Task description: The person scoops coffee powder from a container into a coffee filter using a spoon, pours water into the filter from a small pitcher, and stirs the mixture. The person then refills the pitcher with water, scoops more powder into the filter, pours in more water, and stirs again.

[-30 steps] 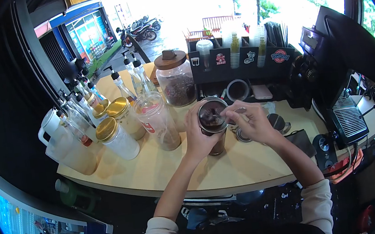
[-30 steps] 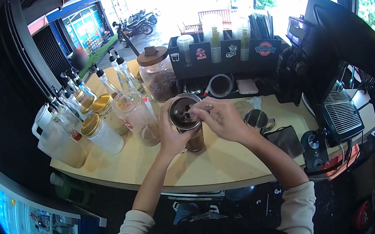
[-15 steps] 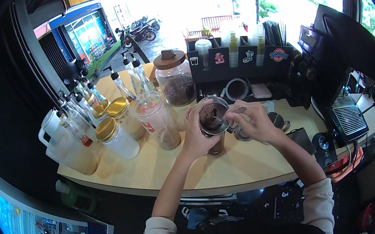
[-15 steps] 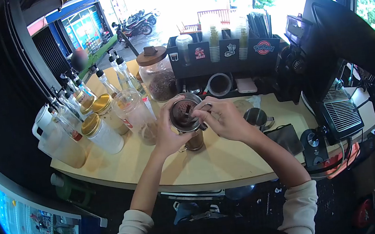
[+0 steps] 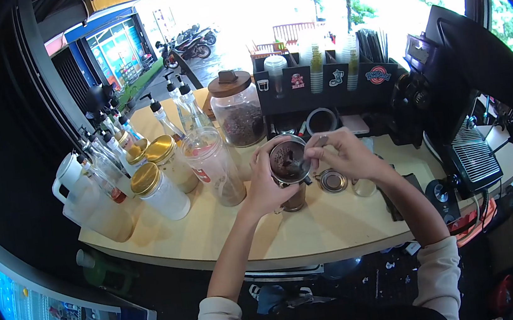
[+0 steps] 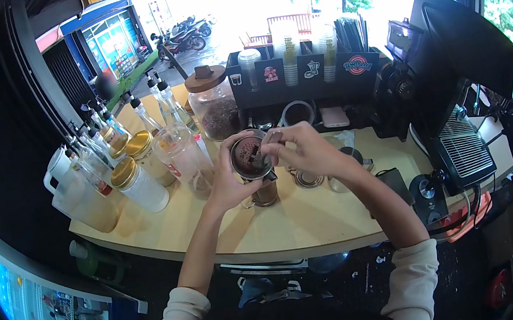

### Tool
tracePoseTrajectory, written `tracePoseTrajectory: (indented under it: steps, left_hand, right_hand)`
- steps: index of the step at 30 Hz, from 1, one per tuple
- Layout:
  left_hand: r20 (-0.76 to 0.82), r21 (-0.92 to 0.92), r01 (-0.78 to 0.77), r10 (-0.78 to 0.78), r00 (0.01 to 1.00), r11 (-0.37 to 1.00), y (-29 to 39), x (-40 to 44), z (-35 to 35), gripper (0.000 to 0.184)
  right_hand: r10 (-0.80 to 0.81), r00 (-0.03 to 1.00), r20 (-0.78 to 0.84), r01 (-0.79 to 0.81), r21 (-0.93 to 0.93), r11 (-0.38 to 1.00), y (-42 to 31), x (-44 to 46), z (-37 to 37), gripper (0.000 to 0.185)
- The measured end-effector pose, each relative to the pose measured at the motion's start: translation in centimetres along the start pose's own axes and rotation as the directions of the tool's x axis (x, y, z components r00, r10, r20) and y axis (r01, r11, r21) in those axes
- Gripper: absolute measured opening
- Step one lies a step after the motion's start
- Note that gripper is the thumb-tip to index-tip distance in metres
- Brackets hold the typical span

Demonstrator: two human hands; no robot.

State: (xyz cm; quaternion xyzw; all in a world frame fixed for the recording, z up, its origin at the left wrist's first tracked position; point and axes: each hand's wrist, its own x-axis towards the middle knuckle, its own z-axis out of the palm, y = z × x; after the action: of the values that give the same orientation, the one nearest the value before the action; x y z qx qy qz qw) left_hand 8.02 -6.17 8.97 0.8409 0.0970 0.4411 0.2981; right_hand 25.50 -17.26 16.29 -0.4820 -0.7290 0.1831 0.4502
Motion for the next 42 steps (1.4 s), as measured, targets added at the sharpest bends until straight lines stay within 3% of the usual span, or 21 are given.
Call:
tracePoseTrajectory:
  steps: [9, 12, 14, 16, 17, 22, 26, 29, 32, 34, 38, 40, 42]
  left_hand:
    - [-0.136, -0.094, 0.03, -0.043, 0.99, 0.995, -1.1, -0.5, 1.5, 0.089]
    - [-0.117, -0.012, 0.045, -0.046, 0.992, 0.999, -1.0, -0.5, 1.0, 0.09]
    - [-0.095, -0.214, 0.114, -0.136, 0.986, 0.97, -1.2, -0.5, 1.0, 0.085]
    - [-0.053, -0.251, 0.105, -0.122, 0.991, 0.962, -1.4, -0.1, 0.4, 0.085]
    - [-0.012, -0.29, 0.097, -0.105, 0.994, 0.952, -1.5, 0.1, 0.2, 0.085]
    - [0.006, -0.305, 0.08, -0.082, 0.997, 0.949, -1.6, 0.4, -0.1, 0.086]
    - [0.014, -0.338, 0.083, -0.083, 0.996, 0.937, -1.6, 0.3, 0.0, 0.087]
    - [0.041, -0.309, 0.095, -0.087, 0.995, 0.946, -1.3, 0.4, -0.2, 0.086]
    - [0.034, -0.28, 0.074, -0.067, 0.997, 0.957, -1.2, 0.3, -0.2, 0.086]
    - [0.027, -0.256, 0.073, -0.069, 0.997, 0.964, -1.1, 0.2, -0.2, 0.085]
    - [-0.017, -0.214, 0.053, -0.058, 0.998, 0.975, -1.5, 0.0, 0.1, 0.084]
    - [-0.023, -0.191, 0.062, -0.068, 0.997, 0.98, -1.0, 0.0, 0.0, 0.083]
    - [-0.023, -0.172, 0.071, -0.076, 0.997, 0.982, -0.9, -0.1, 0.1, 0.082]
  right_hand:
    - [-0.007, 1.0, 0.026, 0.008, -0.054, 0.998, -0.4, 0.6, 0.1, 0.015]
    - [0.036, 0.998, 0.051, -0.032, -0.075, 0.997, -1.1, 0.4, 0.4, 0.014]
    - [0.06, 0.993, 0.098, -0.05, -0.098, 0.994, -1.2, 0.4, 0.2, 0.014]
    - [-0.14, 0.99, -0.004, 0.138, -0.166, 0.976, -0.8, 0.6, -0.1, 0.016]
    - [-0.142, 0.99, -0.002, 0.14, -0.164, 0.976, -0.8, 0.5, -0.1, 0.016]
    - [-0.151, 0.988, 0.041, 0.156, -0.252, 0.955, -1.5, -0.5, 0.5, 0.014]
    - [-0.118, 0.993, -0.013, 0.112, -0.211, 0.971, -1.4, -0.5, 0.3, 0.015]
    - [-0.186, 0.982, 0.029, 0.187, -0.271, 0.944, -1.0, -0.6, 0.3, 0.016]
    - [-0.125, 0.992, -0.017, 0.119, -0.211, 0.97, -1.1, -0.4, 0.1, 0.017]
    - [-0.114, 0.993, 0.043, 0.12, -0.193, 0.974, -1.0, -0.5, 0.4, 0.015]
    - [-0.102, 0.995, 0.003, 0.101, -0.138, 0.985, -0.7, -0.1, 0.1, 0.015]
    - [-0.024, 0.999, 0.045, 0.027, -0.087, 0.996, -0.3, 0.0, 0.2, 0.015]
    - [-0.065, 0.998, 0.009, 0.066, -0.067, 0.996, -0.3, 0.1, 0.5, 0.017]
